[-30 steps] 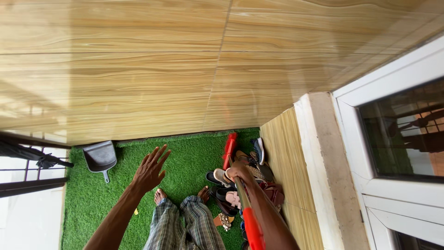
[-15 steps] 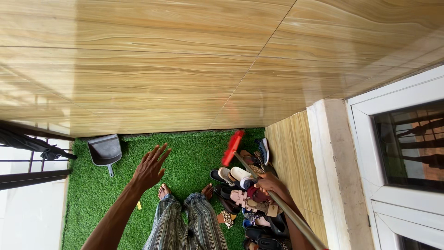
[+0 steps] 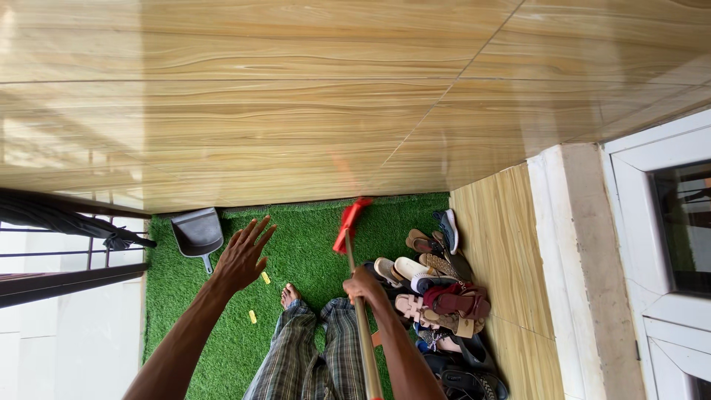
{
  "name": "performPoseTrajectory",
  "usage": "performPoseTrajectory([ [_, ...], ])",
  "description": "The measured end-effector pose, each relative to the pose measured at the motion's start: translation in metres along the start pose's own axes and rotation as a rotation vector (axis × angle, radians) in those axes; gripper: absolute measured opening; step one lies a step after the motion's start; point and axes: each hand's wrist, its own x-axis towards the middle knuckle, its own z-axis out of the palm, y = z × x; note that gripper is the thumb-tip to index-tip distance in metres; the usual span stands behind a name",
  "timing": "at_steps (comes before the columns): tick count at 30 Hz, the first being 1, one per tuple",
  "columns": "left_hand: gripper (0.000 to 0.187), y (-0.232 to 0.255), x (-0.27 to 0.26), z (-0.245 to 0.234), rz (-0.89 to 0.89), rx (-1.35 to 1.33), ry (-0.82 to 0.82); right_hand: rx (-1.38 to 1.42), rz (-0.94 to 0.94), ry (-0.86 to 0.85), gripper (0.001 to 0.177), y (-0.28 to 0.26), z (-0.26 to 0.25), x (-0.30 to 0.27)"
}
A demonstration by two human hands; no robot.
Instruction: The person organizes shoes on a small patch of artificial grass by hand and then sweeps the area with a broom.
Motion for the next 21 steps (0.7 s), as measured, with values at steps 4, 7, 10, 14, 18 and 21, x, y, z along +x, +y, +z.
performPoseTrajectory([
  [4,0.092,-0.014,-0.003,-0.005,-0.009,-0.006,0.009,0.207,-0.418,0.001,0.021,0.035,-0.048,-0.07],
  [7,0.092,-0.017,0.007,-0.006,0.009,0.041,-0.024,-0.104,-1.319,0.423,0.02,0.09,-0.119,-0.153],
  [10,0.092,-0.013,0.016,-0.002,0.05,0.038,0.005,0.018,-0.058,0.144,0.03,0.097,-0.147,-0.148],
  [14,0.09,-0.001,0.029,-0.001,0.081,0.035,-0.009,-0.111,0.166,0.17,0.034,0.096,-0.139,-0.1],
  [18,0.09,0.01,0.029,-0.007,0.103,-0.013,0.008,-0.147,0.16,0.232,0.037,0.056,-0.123,-0.041],
  [21,0.088,0.008,0.018,-0.007,0.068,-0.04,0.015,-0.141,0.127,0.231,0.04,0.019,-0.091,-0.008],
])
